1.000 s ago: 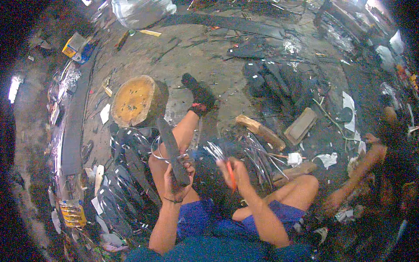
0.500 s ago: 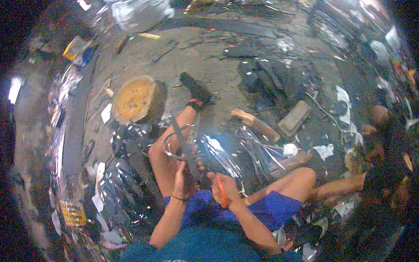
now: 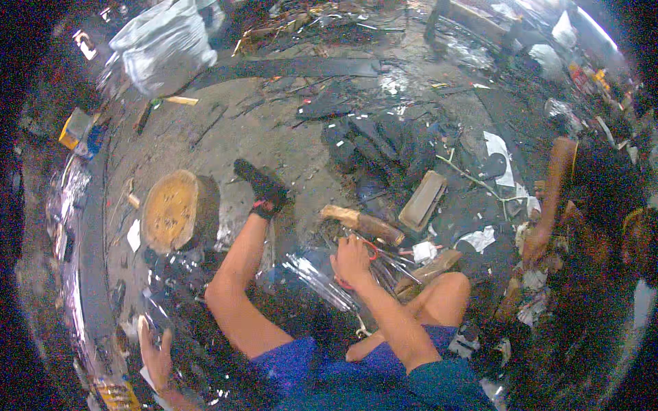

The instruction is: The person sits on the floor and assembles sandals by inserting metal rods into black foam soles and attaching straps. They handle multiple soles and straps, using a small metal rod and occasionally a knife-like tool to shape or cut material.

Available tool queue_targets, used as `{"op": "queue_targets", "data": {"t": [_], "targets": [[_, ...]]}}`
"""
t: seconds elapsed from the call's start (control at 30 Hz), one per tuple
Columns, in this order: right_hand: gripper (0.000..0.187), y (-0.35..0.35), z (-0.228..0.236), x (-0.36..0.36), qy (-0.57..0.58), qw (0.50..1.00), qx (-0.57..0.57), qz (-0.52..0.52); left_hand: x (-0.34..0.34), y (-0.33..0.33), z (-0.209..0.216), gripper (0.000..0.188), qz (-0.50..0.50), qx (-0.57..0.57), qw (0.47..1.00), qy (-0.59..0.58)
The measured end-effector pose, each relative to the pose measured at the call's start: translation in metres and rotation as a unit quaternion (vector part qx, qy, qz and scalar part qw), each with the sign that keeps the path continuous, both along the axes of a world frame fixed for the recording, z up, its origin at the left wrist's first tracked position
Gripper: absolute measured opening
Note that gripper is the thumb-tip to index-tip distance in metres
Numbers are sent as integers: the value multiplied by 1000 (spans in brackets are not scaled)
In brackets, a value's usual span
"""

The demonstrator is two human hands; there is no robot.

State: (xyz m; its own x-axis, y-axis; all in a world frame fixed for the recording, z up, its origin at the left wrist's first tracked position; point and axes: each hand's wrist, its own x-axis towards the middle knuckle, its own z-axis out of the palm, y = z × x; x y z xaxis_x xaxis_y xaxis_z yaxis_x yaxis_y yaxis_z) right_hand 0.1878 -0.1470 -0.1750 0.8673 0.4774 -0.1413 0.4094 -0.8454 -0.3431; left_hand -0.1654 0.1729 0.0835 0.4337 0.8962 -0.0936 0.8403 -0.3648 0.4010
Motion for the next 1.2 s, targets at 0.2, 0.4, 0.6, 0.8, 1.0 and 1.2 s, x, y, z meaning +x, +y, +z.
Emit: {"op": "queue_targets", "data": {"t": [0.2, 0.4, 0.6, 0.8, 1.0, 1.2], "targets": [[72, 11, 5, 158, -122, 989, -65, -54, 45, -33, 5, 62, -36, 119, 983, -134], [149, 78, -5, 267, -131, 971, -193, -44, 211, -82, -70, 58, -241, -80, 949, -184], [127, 52, -20, 329, -79, 973, -204, -74, 299, -119, -135, 53, -267, -259, 888, -271], [97, 2, 15, 282, -188, 979, -74, 20, 287, -126, -156, 51, -289, -296, 885, -212], [93, -70, 96, 112, -35, 961, -261, 80, 275, -132, -160, 52, -304, -297, 883, -200], [92, -11, 55, 215, -88, 990, 49, 95, 286, -151, -168, 55, -358, -314, 863, -170]]}}
